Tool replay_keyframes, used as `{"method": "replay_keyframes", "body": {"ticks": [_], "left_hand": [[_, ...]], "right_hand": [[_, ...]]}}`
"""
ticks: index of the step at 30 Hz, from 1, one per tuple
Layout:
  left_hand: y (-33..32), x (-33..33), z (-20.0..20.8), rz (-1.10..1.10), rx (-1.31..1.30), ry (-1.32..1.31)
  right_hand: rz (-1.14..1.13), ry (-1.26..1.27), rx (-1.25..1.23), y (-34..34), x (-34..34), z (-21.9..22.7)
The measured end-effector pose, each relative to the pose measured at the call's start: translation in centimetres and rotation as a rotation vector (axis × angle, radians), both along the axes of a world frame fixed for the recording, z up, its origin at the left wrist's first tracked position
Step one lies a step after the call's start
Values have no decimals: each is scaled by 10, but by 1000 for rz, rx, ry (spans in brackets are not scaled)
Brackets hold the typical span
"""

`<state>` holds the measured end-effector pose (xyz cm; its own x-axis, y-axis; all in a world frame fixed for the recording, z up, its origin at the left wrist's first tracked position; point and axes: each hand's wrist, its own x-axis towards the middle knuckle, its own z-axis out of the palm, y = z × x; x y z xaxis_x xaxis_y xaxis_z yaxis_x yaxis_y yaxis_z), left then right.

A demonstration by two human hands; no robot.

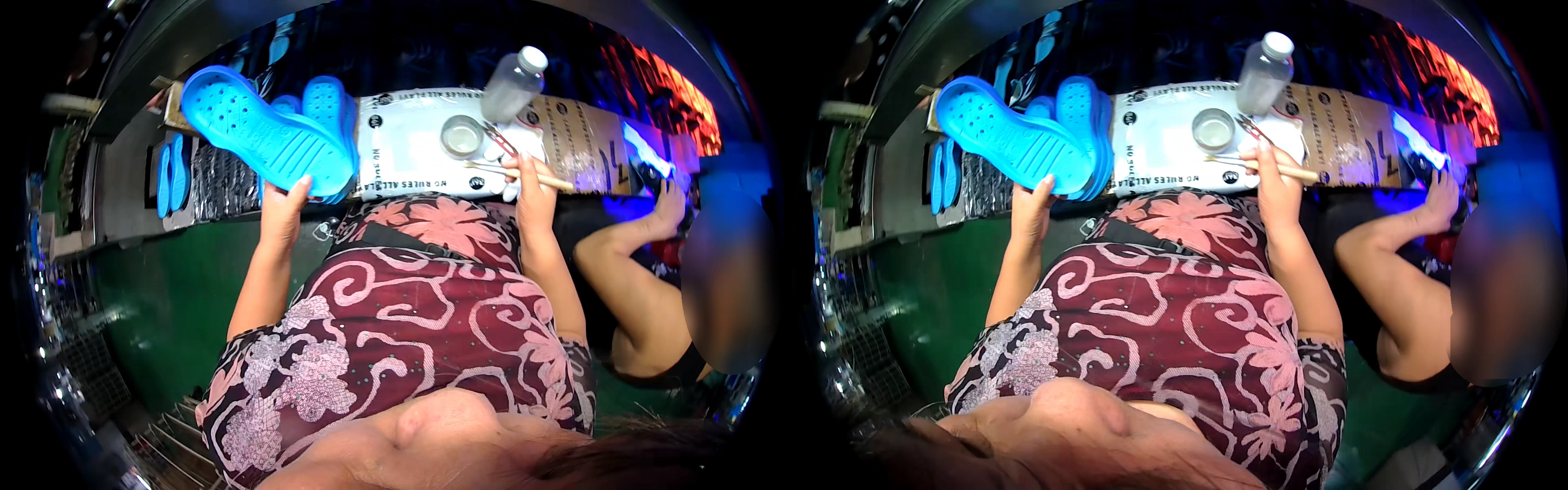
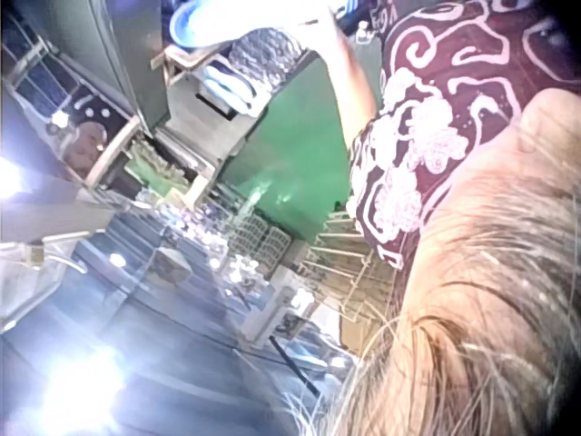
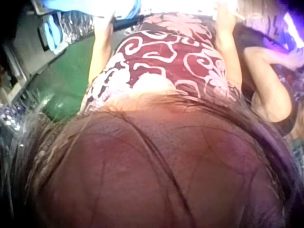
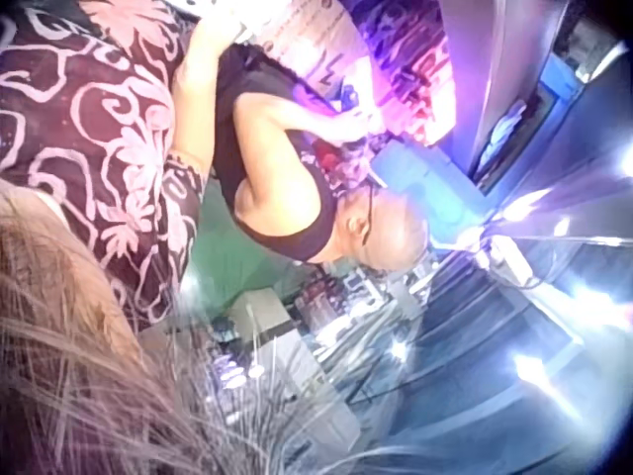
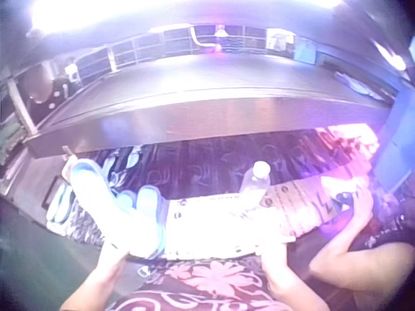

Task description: The person applies liquid to shoe soles using a brush dipped into a container and handles and stacks the shoe soles by hand.

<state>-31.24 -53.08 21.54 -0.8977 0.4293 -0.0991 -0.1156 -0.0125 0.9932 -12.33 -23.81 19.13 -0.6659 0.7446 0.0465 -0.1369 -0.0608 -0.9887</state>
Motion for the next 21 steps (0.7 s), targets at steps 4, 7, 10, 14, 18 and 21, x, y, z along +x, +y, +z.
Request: {"method": "replay_keyframes", "body": {"ticks": [4, 7, 10, 14, 18, 21], "left_hand": [[58, 11, 7, -56, -6, 146], [83, 16, 6, -130, -3, 227], [96, 24, 15, -200, -41, 270], [105, 33, 17, -228, -16, 349], [107, 39, 23, -239, -60, 356], [107, 40, 23, -240, -43, 373]], "right_hand": [[54, 73, 49, -8, -8, 32], [103, 73, 251, -14, -10, 47], [165, 62, 502, -22, -9, 52], [94, 152, 653, -24, -15, 43], [80, 185, 823, -25, -20, 42], [102, 144, 869, -25, -22, 40]]}}
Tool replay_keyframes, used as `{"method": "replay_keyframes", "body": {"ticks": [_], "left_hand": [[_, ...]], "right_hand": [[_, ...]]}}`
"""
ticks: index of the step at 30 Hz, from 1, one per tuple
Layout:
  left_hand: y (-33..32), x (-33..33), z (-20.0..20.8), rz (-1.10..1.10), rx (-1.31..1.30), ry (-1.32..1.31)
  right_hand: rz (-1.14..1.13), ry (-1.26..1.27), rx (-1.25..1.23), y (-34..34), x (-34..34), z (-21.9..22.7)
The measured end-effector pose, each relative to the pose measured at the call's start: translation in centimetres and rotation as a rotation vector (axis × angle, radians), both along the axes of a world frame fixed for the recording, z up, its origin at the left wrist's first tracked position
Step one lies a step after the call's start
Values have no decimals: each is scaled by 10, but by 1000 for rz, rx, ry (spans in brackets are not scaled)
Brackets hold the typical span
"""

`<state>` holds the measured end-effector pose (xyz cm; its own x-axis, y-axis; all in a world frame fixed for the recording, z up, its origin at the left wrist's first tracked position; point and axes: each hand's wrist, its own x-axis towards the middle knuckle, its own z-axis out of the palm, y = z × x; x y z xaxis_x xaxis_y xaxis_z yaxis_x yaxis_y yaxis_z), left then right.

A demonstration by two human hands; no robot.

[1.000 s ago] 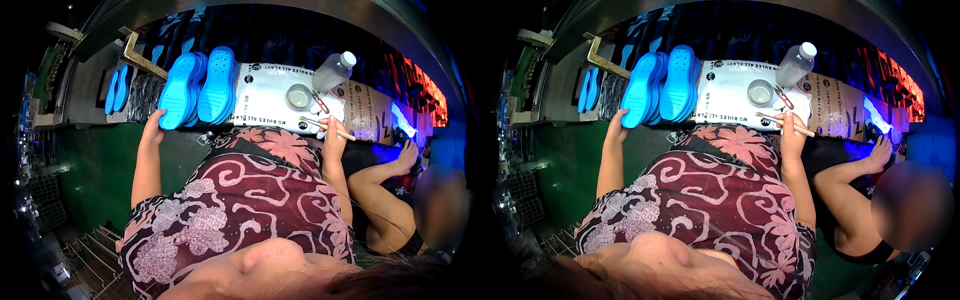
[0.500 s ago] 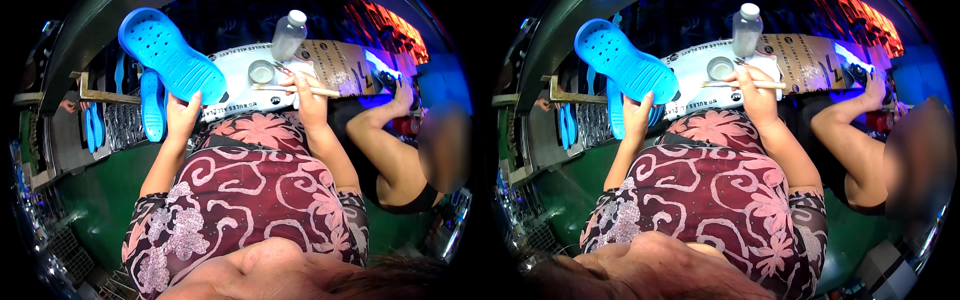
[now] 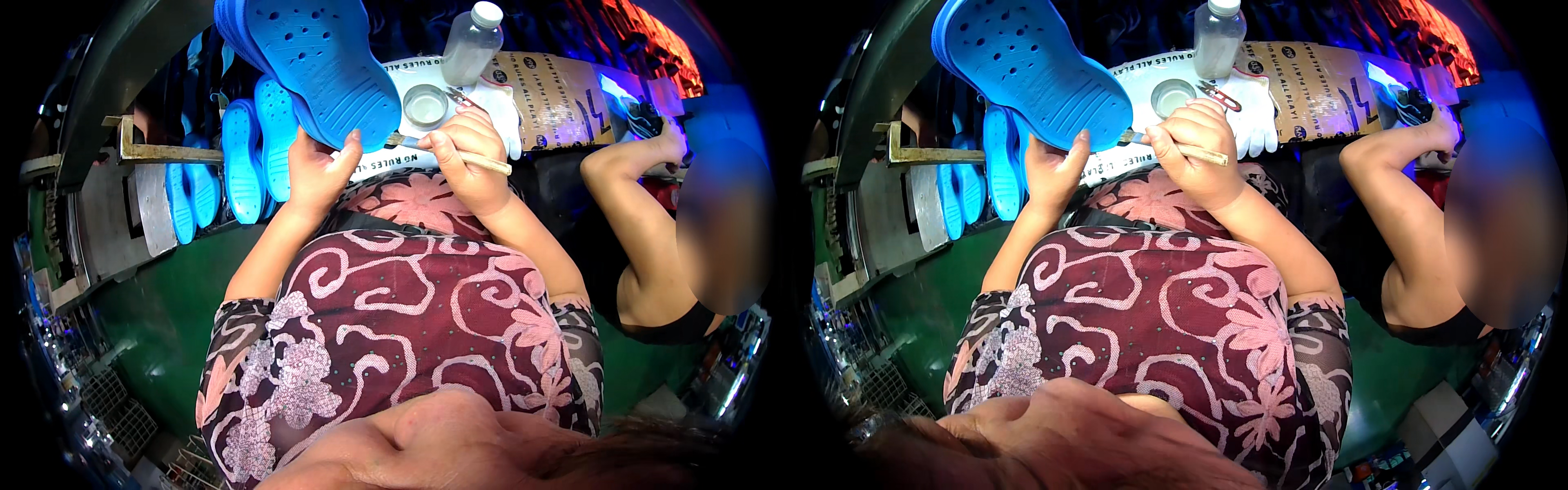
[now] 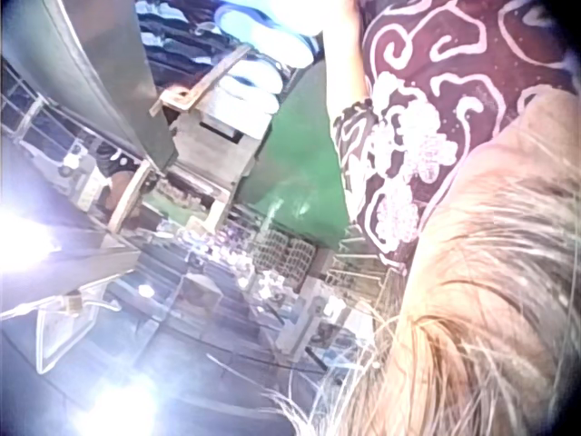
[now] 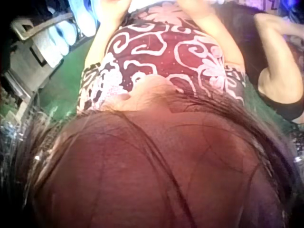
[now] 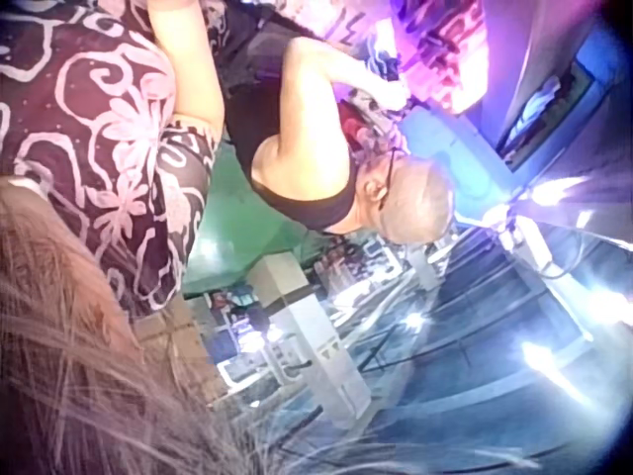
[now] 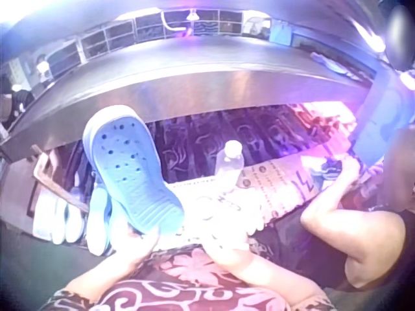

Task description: The person applies liquid to shoe soles using a brush dipped into a container and handles and stacks the shoe soles by hand.

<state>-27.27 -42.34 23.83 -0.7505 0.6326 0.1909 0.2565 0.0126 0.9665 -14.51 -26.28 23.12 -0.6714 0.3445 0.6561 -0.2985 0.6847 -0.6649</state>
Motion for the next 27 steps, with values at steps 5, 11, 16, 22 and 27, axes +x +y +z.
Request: {"method": "replay_keyframes", "body": {"ticks": [5, 11, 16, 22, 27], "left_hand": [[-2, -3, -4, 4, 30, 14], [-3, 0, -2, -17, -19, 11], [-3, -1, -4, -25, -27, 33], [-3, -2, -9, -21, 32, 39], [-3, -2, -11, -23, -4, 169]], "right_hand": [[-18, -60, 65, 4, 9, 3], [30, -45, 77, 3, 6, 5], [-6, -55, 131, 4, 6, 3], [-59, 24, 117, 4, 9, 1], [12, -47, 127, -1, 5, 3]]}}
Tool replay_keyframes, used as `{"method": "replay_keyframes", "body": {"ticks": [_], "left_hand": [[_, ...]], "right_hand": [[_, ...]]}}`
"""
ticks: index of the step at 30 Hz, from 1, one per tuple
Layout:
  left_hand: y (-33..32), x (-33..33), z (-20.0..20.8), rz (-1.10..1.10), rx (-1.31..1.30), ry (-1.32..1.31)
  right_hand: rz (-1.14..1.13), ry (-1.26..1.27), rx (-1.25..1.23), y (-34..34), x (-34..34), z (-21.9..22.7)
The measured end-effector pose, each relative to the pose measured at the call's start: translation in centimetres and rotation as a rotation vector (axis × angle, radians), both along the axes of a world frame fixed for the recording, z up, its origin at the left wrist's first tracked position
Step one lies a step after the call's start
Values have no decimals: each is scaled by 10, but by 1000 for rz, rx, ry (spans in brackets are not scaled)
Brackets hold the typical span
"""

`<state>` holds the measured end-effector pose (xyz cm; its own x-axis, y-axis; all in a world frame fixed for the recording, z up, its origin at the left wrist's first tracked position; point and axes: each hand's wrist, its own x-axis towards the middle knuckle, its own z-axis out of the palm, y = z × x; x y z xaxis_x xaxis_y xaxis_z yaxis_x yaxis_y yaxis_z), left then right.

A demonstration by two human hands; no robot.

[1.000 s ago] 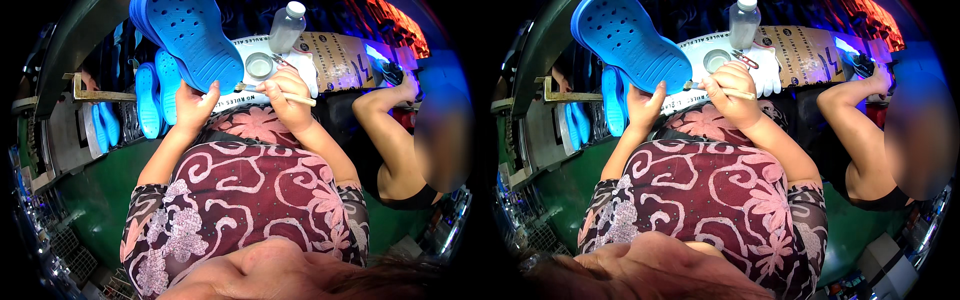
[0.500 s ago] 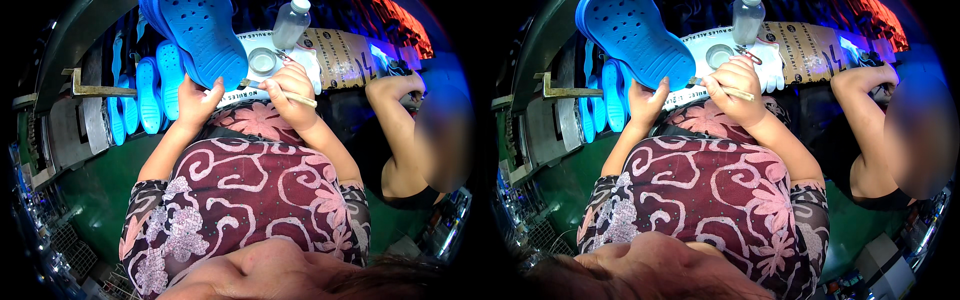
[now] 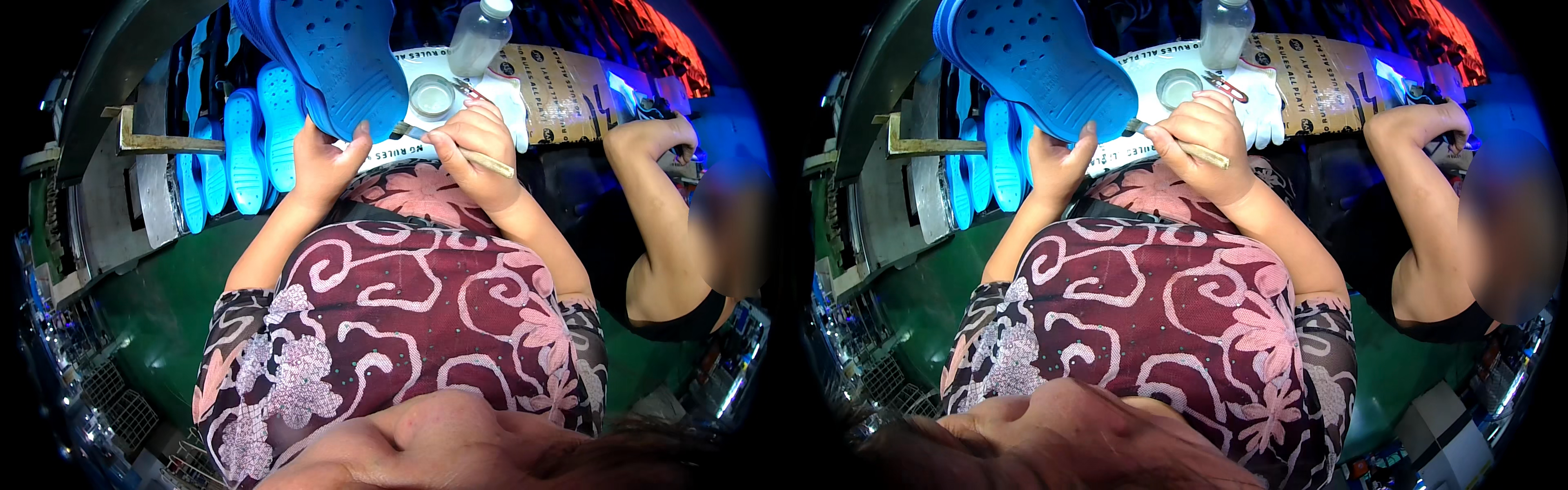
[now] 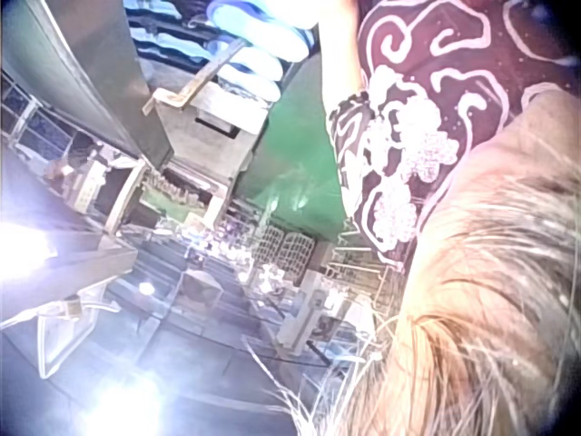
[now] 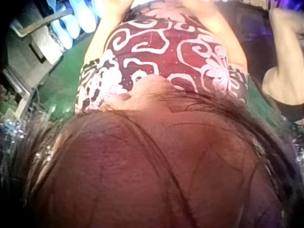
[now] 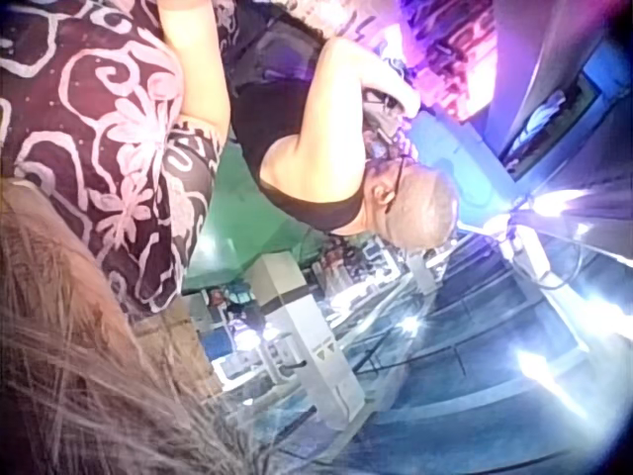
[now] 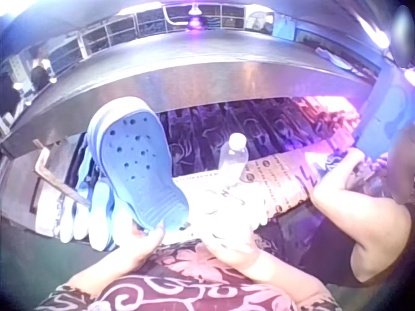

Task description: The person applies liquid to shoe soles using a brush dipped into a container and handles and stacks the shoe soles by hand.

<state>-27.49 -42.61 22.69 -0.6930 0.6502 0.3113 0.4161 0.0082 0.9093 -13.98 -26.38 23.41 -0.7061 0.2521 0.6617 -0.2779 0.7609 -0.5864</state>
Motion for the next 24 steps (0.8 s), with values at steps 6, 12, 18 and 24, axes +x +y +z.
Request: {"method": "replay_keyframes", "body": {"ticks": [6, 12, 18, 24], "left_hand": [[0, -1, -4, 2, 69, 30], [3, -6, -12, 35, 112, 164], [5, -7, -16, 77, 169, 259], [6, -8, -18, 73, 172, 255]], "right_hand": [[-13, 108, -103, 4, 2, -3], [30, 52, -53, -1, -5, 1], [29, 83, -149, 2, 0, -2], [25, 33, -91, 1, -6, -6]]}}
